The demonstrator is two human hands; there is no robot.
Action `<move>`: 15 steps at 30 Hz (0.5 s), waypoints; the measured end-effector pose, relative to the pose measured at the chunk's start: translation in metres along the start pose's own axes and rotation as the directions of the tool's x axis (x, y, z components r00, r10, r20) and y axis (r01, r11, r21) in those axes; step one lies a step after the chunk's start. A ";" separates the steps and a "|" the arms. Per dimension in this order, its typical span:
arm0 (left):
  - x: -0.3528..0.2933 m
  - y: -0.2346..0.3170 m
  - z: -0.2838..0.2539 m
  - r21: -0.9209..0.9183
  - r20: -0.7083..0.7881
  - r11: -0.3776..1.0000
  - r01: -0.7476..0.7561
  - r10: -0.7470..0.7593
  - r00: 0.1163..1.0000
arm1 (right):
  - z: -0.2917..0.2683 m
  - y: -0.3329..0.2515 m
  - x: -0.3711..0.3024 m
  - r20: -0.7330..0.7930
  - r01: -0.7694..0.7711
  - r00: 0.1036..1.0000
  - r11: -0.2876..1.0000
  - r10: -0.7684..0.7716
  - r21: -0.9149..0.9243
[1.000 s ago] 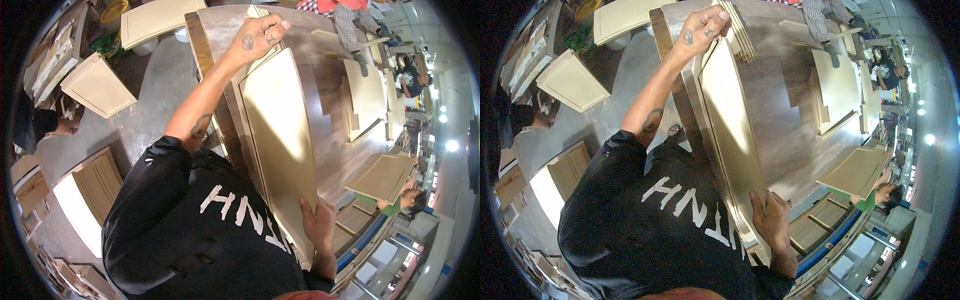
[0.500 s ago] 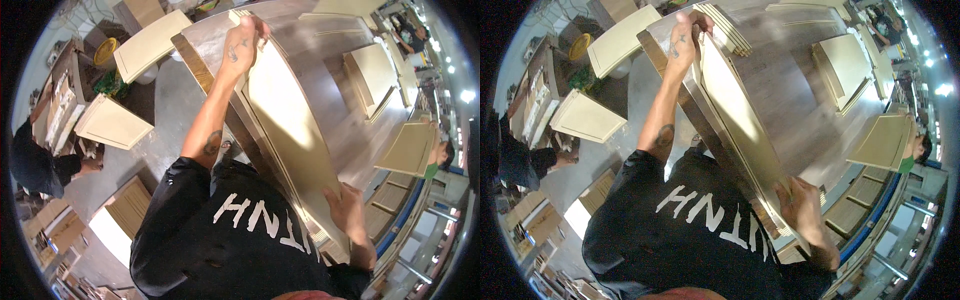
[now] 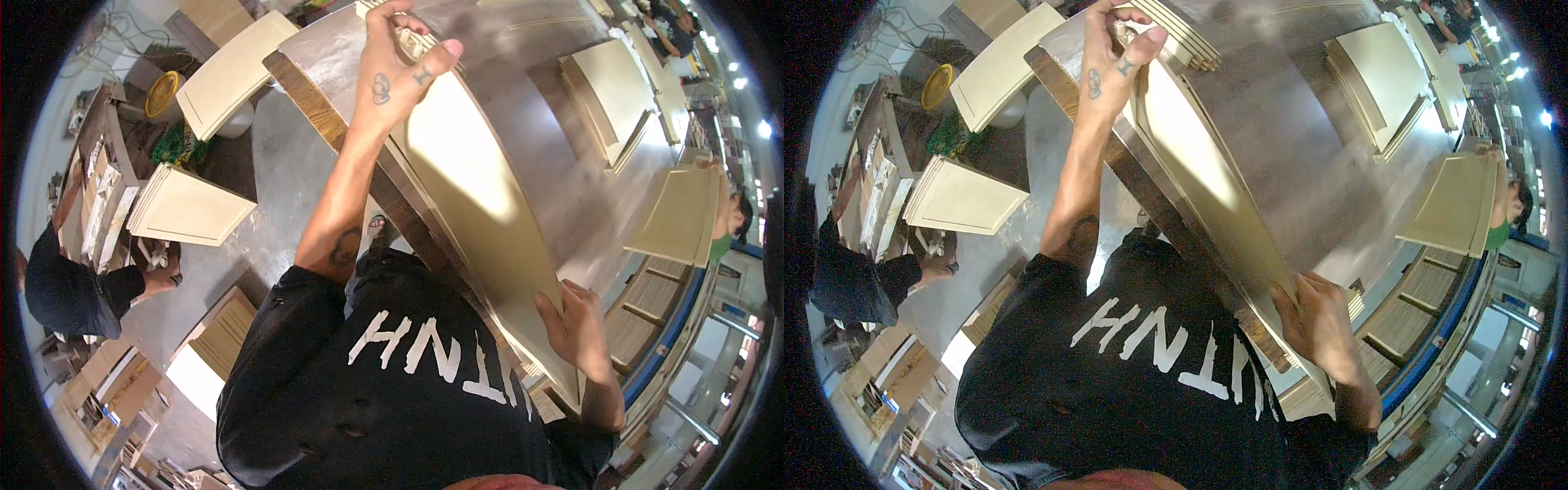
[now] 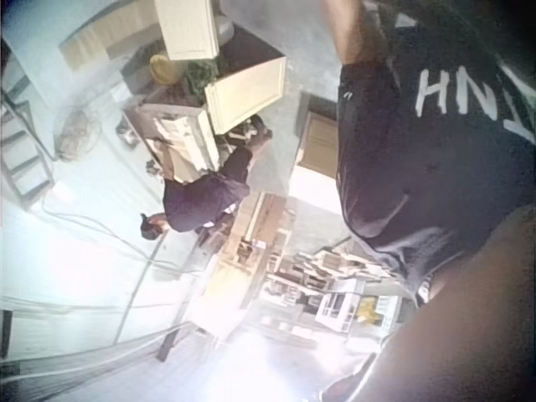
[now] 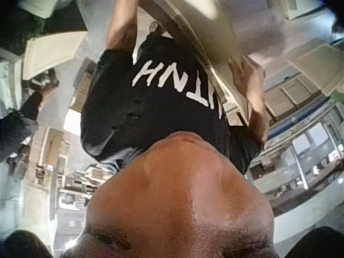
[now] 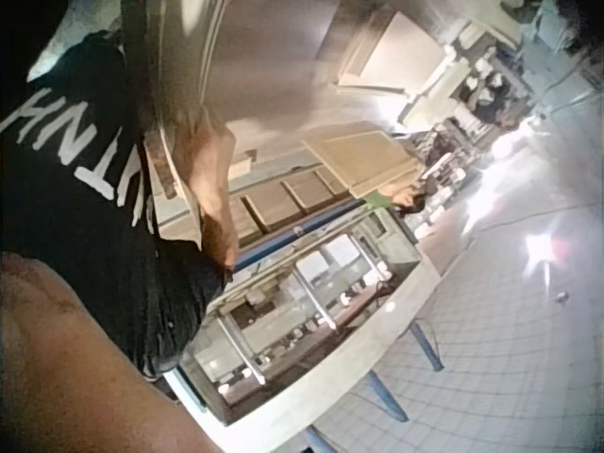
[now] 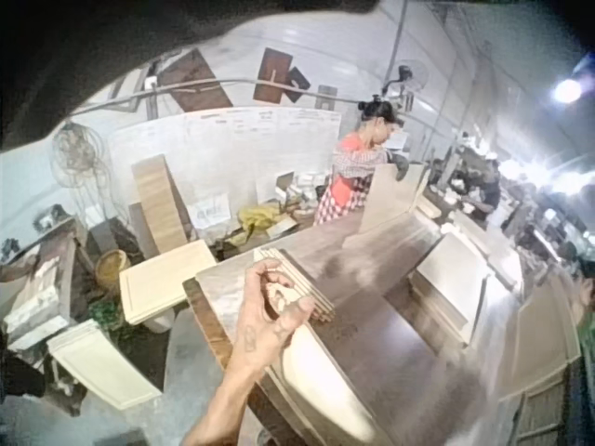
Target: Assembling wooden panels and thin slats on a workbench in a manufacturing environment.
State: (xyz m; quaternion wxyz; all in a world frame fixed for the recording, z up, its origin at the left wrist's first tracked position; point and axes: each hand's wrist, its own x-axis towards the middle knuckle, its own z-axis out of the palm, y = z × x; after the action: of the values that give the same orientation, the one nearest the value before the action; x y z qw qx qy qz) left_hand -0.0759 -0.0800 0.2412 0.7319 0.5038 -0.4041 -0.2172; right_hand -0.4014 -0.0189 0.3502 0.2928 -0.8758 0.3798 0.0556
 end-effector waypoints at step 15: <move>-0.002 -0.020 0.001 -0.043 -0.080 0.999 -0.026 0.023 0.997 | -0.004 0.003 0.020 0.103 -0.013 0.994 0.998 0.020 -0.068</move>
State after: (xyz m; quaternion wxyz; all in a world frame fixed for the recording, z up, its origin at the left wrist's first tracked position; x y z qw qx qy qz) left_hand -0.0759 -0.0867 0.2227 0.7608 0.4910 -0.3759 -0.1968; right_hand -0.3897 -0.0353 0.3452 0.2821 -0.8778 0.3694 0.1160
